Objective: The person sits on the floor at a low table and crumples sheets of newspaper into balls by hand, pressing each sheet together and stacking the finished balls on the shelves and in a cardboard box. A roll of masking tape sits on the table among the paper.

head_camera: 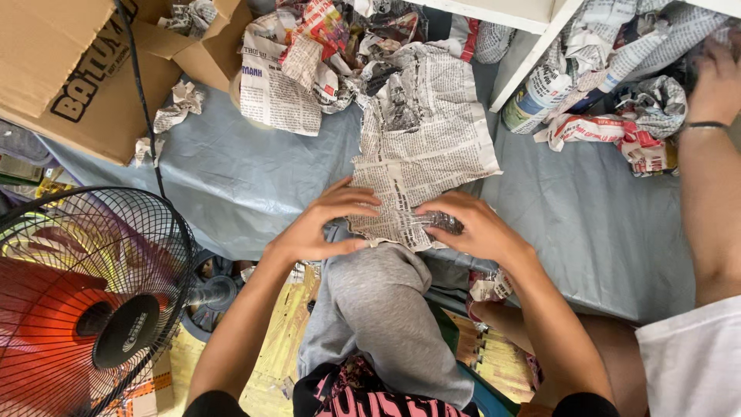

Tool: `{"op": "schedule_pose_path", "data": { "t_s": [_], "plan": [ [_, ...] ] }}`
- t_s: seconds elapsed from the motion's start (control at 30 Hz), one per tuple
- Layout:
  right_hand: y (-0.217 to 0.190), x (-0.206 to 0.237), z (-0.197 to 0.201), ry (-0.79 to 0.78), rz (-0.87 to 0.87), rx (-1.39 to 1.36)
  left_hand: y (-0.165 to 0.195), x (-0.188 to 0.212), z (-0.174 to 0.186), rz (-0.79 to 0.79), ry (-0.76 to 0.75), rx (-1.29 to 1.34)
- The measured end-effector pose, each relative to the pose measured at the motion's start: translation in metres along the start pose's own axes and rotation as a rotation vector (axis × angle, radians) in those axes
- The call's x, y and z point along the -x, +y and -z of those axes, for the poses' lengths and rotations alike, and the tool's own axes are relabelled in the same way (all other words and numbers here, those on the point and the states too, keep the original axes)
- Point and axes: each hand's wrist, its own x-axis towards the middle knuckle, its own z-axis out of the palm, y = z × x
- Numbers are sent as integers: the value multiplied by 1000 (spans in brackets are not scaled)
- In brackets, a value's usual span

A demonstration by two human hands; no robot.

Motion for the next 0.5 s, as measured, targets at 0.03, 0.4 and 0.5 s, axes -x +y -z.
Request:
{"op": "schedule_pose_path", "data": {
  "t_s": [0.03,0.4,0.5],
  "plan": [
    [1,0,0,21,30,-29,-1,5,0,9,-10,-10],
    [8,2,-10,35,-46,54,-3,-18,-27,66,247,-127],
    [10,4,-10,27,5,81,-7,-32,-38,112,290,-171]
  ]
}}
